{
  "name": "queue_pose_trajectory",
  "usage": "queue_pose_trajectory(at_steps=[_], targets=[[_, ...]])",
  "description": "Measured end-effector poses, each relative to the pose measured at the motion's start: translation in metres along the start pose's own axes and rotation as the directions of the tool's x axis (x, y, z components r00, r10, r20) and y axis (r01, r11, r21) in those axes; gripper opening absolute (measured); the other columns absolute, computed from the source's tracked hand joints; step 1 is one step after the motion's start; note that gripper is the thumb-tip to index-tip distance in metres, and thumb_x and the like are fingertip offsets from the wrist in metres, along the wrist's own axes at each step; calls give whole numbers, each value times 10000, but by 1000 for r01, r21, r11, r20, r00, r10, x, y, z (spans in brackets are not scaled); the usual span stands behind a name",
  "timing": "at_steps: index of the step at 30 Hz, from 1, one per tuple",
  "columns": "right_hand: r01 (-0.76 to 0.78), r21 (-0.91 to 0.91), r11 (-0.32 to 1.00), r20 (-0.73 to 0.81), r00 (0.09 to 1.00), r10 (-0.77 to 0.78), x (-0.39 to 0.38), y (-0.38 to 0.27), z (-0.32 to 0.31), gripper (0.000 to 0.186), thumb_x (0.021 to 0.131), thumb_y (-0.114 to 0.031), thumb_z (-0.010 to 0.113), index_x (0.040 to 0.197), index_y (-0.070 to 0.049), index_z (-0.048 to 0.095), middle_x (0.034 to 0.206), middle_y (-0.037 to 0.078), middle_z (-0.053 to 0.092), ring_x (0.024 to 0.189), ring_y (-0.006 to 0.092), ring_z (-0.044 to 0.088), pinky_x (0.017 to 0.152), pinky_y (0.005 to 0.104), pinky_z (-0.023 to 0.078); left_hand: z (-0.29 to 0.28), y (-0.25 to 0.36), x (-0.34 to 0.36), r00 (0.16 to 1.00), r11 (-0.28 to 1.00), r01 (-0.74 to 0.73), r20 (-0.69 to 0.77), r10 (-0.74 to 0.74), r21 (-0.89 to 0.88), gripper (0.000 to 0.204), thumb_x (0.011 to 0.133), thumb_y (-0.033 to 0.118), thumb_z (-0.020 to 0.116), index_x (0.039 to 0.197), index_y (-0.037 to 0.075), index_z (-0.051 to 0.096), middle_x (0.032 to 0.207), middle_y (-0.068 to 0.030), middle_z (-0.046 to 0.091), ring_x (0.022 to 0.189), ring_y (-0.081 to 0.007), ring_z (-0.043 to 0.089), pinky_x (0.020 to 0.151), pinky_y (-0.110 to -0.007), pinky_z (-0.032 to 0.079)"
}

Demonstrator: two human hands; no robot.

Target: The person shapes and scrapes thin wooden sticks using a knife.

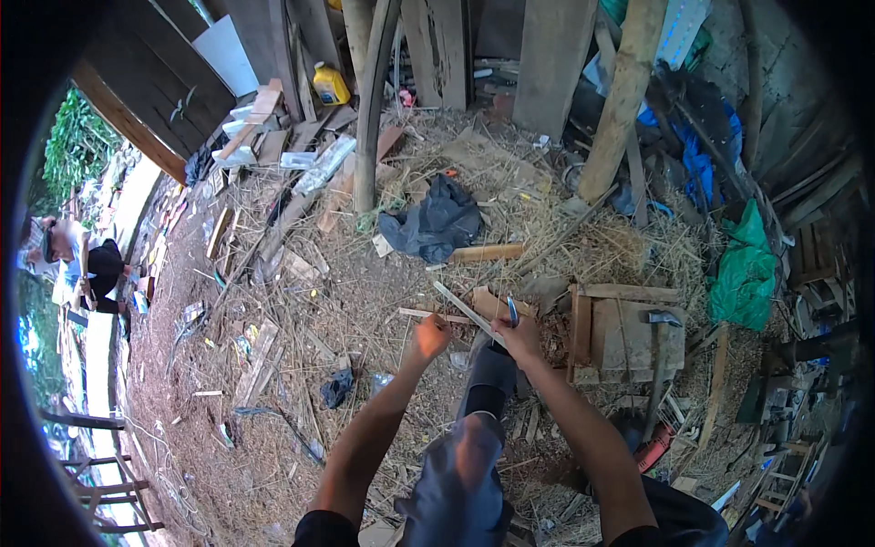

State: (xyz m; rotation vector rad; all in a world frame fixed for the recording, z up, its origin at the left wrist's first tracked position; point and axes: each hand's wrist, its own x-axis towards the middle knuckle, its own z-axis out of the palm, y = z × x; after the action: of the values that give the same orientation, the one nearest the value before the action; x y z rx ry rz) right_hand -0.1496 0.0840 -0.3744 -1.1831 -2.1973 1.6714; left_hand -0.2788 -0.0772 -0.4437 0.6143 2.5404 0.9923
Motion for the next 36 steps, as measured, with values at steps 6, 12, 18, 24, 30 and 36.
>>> queue_pose_trajectory(at_steps=[6,12,18,24,30,36], targets=[[-40,121,992,-11,999,42,38,13,18,185,746,-155,702,809,17,670,684,66,650,616,124,608,584,279,471,20,7,1,992,986,-10,-124,31,166,208,796,201,586,820,-4,555,765,-207,637,691,-382,625,652,-447,500],[-49,70,996,1,999,49,61,34,28,192,755,-140,700,835,27,647,710,73,654,628,127,615,596,282,483,32,24,7,983,975,99,-130,-127,-198,177,757,129,599,826,-11,515,769,-241,614,699,-431,604,567,-464,477],[26,-79,997,-3,1000,-27,88,53,49,201,763,-176,693,860,-4,654,702,91,653,649,176,629,613,306,485,43,-29,14,968,1000,-15,-252,9,-20,118,743,84,593,797,-14,554,696,-208,608,659,-354,621,578,-414,475],[-131,-277,952,-77,991,114,88,10,65,239,769,-261,677,862,-41,677,811,169,665,731,304,652,650,407,504,24,-42,23,990,985,38,-129,-60,-170,163,740,125,634,793,-20,581,656,-183,610,649,-272,643,574,-382,488],[-141,-500,855,-101,989,105,87,-3,72,243,780,-271,640,828,-35,671,823,190,654,779,339,647,674,443,525,24,-18,23,954,966,254,-150,-258,-46,197,730,174,646,787,2,568,695,-179,621,699,-317,638,607,-406,492],[-167,-428,888,-182,979,97,83,-5,67,225,820,-230,582,854,-25,666,814,203,651,761,347,647,658,443,523,24,-12,23,936,963,257,-270,-227,82,202,718,178,637,817,18,563,770,-203,624,743,-382,618,635,-446,486]])
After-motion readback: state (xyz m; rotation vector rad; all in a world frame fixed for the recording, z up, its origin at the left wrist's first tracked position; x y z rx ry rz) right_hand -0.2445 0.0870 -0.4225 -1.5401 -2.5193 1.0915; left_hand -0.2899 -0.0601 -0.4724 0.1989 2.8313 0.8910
